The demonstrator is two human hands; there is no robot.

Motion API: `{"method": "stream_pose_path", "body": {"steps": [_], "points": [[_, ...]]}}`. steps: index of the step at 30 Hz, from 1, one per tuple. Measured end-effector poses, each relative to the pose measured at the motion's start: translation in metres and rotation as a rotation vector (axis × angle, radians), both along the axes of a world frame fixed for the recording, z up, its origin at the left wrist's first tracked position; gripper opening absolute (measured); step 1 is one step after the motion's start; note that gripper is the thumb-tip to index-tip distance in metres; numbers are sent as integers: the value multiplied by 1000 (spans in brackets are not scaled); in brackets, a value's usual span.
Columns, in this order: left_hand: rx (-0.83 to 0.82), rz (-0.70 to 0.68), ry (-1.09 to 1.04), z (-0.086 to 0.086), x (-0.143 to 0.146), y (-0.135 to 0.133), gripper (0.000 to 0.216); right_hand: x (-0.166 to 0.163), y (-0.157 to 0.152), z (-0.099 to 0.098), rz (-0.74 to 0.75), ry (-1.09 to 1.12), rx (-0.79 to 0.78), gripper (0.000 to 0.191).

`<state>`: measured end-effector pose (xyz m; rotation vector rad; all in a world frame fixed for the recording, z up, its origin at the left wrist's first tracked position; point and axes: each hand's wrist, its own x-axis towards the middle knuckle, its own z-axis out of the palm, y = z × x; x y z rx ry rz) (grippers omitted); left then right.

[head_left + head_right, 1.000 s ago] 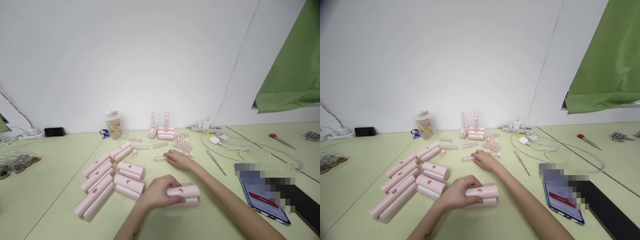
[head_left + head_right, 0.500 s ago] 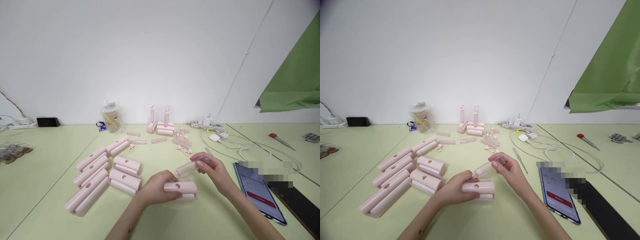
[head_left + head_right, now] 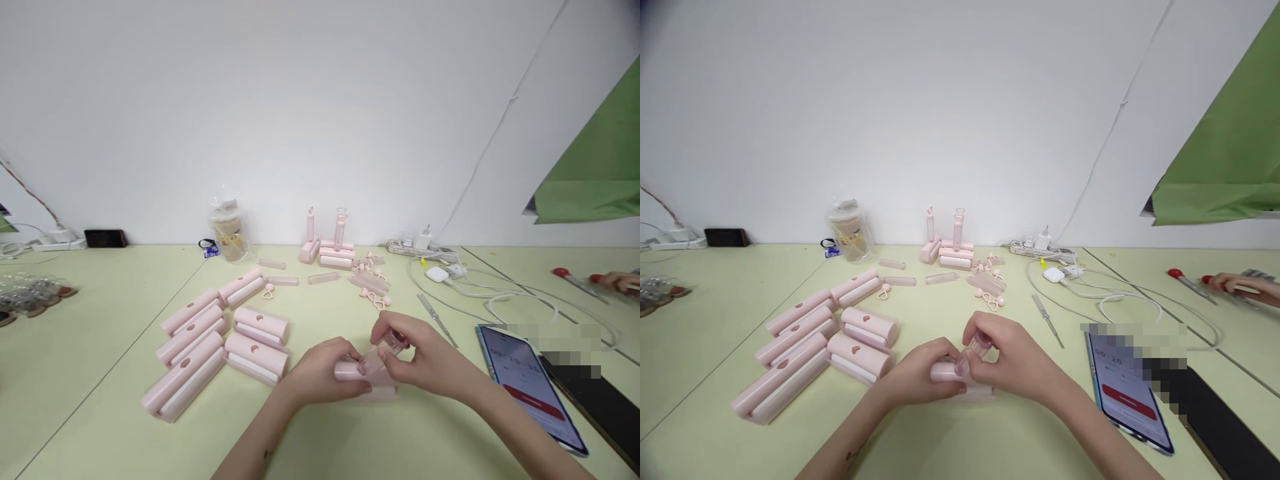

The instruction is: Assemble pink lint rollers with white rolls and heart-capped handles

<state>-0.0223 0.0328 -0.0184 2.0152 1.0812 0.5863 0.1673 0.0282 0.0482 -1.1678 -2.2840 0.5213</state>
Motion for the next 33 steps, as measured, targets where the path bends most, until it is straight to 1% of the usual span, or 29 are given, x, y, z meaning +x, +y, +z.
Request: {"method": "stream_pose_path", "body": {"steps": [4, 7, 10, 12, 15, 18, 21, 22, 24, 25, 26, 27, 28, 29, 30, 33], "points": [[0, -1, 12, 1, 0, 0, 29, -7, 0, 26, 126, -149, -116, 9], [-8, 4, 14, 1, 0, 0, 31, -11, 4, 40, 151, -235, -230, 11], [-15, -1, -3, 0, -1, 0, 33, -16, 10, 46, 175, -281, -338, 10], [-16, -5, -15, 0, -1, 0, 36, -19, 12, 44, 192, -297, -365, 8], [-21, 0, -22, 1, 0, 1, 35, -21, 8, 37, 183, -311, -298, 4], [-31, -1, -31, 2, 1, 1, 33, -23, -3, 30, 147, -269, -230, 6], [-37, -24, -43, 3, 1, 0, 28, -21, -12, 24, 116, -195, -220, 10], [-41, -28, -43, 4, 1, 0, 27, -19, -13, 22, 115, -156, -238, 20], [-48, -25, -37, 5, 0, -1, 28, -10, -9, 15, 122, -42, -311, 53], [-47, -19, -31, 5, -1, -1, 28, -3, -4, 10, 119, 18, -345, 63], [-45, -13, -23, 6, -2, -2, 28, 5, 4, 4, 96, 63, -356, 65], [-45, -12, -10, 7, -3, -2, 27, 14, 14, -3, 51, 89, -333, 53], [-42, -14, 8, 9, -4, -3, 26, 24, 25, -11, -23, 81, -274, 40], [-32, -13, 22, 10, -5, -4, 28, 33, 37, -19, -122, 34, -166, 34], [-16, -4, 24, 12, -5, -5, 33, 42, 49, -28, -179, 15, -118, 31], [58, 67, -68, 23, -2, -9, 62, 58, 76, -49, -238, -33, -25, 25]]}}
